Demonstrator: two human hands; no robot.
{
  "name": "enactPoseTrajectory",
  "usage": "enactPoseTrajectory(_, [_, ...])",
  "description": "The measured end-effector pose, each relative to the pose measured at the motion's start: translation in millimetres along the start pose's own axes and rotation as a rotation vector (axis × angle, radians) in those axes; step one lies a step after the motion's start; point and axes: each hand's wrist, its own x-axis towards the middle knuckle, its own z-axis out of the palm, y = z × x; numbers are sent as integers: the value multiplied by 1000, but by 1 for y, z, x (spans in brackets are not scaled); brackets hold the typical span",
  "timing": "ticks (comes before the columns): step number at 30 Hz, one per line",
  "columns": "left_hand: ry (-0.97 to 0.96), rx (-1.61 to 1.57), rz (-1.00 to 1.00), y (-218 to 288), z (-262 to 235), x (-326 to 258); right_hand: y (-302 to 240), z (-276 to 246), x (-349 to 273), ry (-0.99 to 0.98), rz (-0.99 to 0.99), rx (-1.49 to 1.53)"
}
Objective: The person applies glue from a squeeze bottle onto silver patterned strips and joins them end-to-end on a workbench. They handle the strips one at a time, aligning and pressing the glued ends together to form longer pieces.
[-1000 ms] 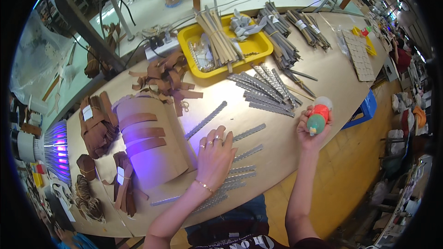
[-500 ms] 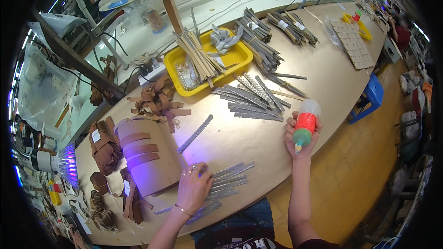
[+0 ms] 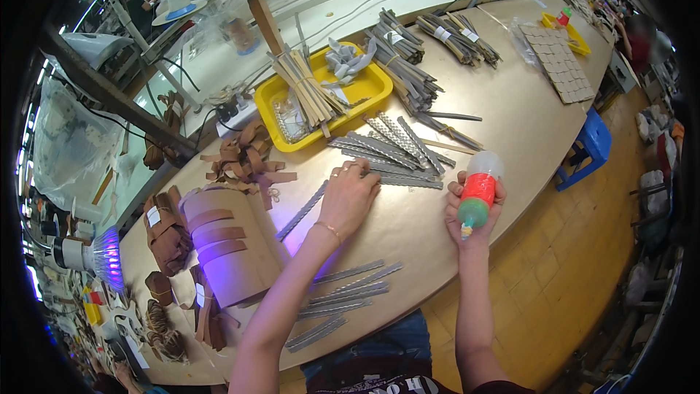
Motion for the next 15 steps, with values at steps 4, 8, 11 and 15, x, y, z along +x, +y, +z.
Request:
enactPoseTrajectory(4, [67,62,91,-1,14,-4,-1,-1,0,-13,-2,26])
enactPoseTrajectory(8, [33,3,4,2,5,-31,-1,-3,1,-51,-20,-4])
enactPoseTrajectory(11, [-31,-29,-79,10,-10,-57,4,-1,-3,63,-152,-183])
enactPoseTrajectory(15, [-118,-15,-161,21,-35,-93,32,6,-14,398,-618,-744])
